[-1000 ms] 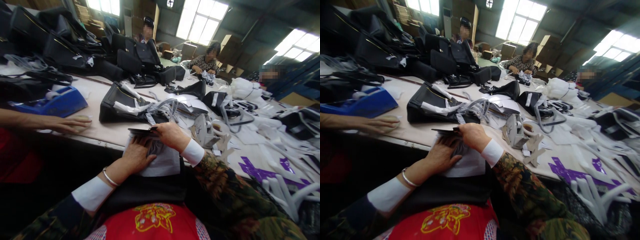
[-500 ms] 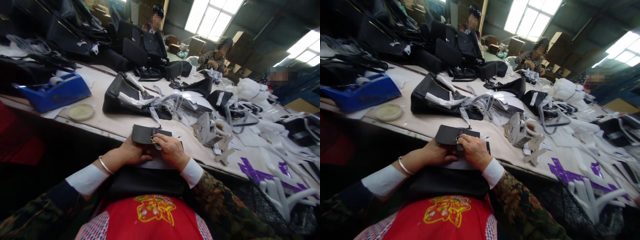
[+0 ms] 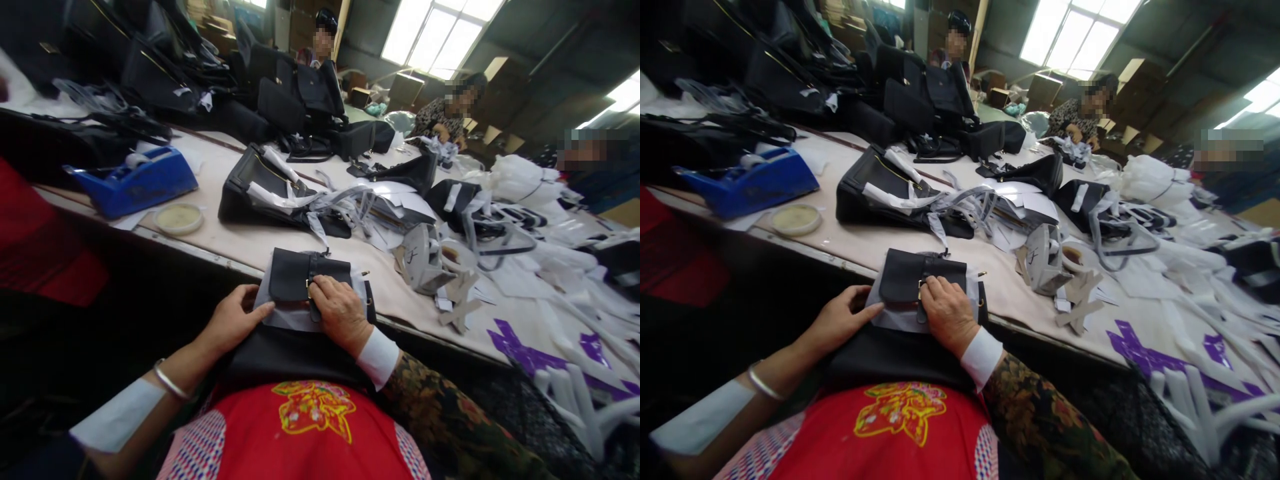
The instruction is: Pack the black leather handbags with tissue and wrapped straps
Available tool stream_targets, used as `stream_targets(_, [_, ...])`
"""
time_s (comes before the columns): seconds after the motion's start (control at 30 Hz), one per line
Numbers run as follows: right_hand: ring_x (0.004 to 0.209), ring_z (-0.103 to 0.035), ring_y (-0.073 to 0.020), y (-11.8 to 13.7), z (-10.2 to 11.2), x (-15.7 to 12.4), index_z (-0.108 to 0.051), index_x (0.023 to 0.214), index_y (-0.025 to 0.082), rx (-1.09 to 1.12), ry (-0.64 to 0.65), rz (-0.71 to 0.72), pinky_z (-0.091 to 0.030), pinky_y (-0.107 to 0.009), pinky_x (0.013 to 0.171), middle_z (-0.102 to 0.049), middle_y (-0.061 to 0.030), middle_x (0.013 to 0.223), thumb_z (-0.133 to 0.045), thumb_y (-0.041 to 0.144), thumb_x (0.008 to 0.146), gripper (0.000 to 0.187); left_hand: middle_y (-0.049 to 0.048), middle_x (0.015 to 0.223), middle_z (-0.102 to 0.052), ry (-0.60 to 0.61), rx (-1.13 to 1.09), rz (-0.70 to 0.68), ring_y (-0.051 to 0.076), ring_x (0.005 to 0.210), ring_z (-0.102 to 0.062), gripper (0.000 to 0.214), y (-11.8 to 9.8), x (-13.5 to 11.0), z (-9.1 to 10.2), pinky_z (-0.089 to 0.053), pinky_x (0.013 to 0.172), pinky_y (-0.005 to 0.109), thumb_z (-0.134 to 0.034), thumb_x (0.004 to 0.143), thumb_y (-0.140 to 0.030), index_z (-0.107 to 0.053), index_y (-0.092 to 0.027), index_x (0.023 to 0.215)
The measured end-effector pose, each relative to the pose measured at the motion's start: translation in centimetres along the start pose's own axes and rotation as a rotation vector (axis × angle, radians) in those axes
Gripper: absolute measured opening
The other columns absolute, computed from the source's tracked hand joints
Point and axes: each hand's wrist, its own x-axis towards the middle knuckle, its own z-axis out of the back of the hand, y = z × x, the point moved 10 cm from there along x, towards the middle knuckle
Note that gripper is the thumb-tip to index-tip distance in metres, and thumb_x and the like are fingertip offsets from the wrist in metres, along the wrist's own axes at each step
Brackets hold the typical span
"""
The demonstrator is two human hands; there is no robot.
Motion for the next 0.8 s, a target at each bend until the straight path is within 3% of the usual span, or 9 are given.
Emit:
stream_targets(0.2, [0.091, -0.052, -0.0245, 0.3, 0.2, 0.0, -0.066, 0.114, 0.014, -0.011, -0.039, -0.017, -0.041, -0.039, 0.081, -0.065, -0.0127, 0.114, -0.049, 0.018, 0.098, 0.023, 0.0183, 0.119, -0.072, 0.163, -0.214, 0.233, 0.035, 0.111, -0.069, 0.084, 1.6, 0.0, -2.3, -0.055, 0.096, 0.043, -0.083, 0.062, -0.061, -0.061, -0.011, 0.125])
stream_targets(0.37, [0.086, -0.049, -0.0257, 2.3, 0.5, 0.4, -0.065, 0.101, 0.015, -0.056, 0.055, -0.020, -0.040, -0.039, 0.073, -0.061, -0.0115, 0.098, -0.052, 0.014, 0.094, 0.015, 0.0117, 0.105, -0.078, 0.384, -0.287, 0.203, 0.035, 0.108, -0.070, 0.070, 0.7, 0.9, -5.0, -0.053, 0.099, 0.044, -0.088, 0.055, -0.056, -0.075, -0.013, 0.109])
stream_targets(0.5, [0.084, -0.048, -0.0266, 3.8, 0.6, 0.3, -0.065, 0.100, 0.013, -0.112, 0.095, -0.003, -0.041, -0.039, 0.070, -0.059, -0.0132, 0.095, -0.050, 0.011, 0.095, 0.017, 0.0117, 0.100, -0.079, 0.329, -0.259, 0.191, 0.039, 0.112, -0.067, 0.068, 1.2, 2.0, -5.2, -0.049, 0.104, 0.049, -0.095, 0.043, -0.044, -0.077, -0.012, 0.101])
stream_targets(0.63, [0.085, -0.049, -0.0267, 3.9, 0.4, -0.4, -0.065, 0.105, 0.011, -0.108, 0.114, -0.017, -0.045, -0.039, 0.073, -0.060, -0.0145, 0.098, -0.048, 0.010, 0.096, 0.019, 0.0112, 0.110, -0.077, 0.321, -0.321, 0.142, 0.037, 0.113, -0.067, 0.072, 0.6, 1.4, -5.7, -0.049, 0.104, 0.047, -0.093, 0.048, -0.044, -0.074, -0.014, 0.111])
stream_targets(0.8, [0.087, -0.052, -0.0276, 3.9, 0.2, -1.0, -0.064, 0.112, 0.009, -0.115, 0.120, -0.020, -0.046, -0.039, 0.074, -0.060, -0.0159, 0.099, -0.044, 0.009, 0.099, 0.024, 0.0098, 0.105, -0.078, 0.324, -0.349, 0.136, 0.033, 0.103, -0.071, 0.065, 0.0, 0.6, -5.7, -0.052, 0.099, 0.044, -0.092, 0.051, -0.041, -0.075, -0.015, 0.108])
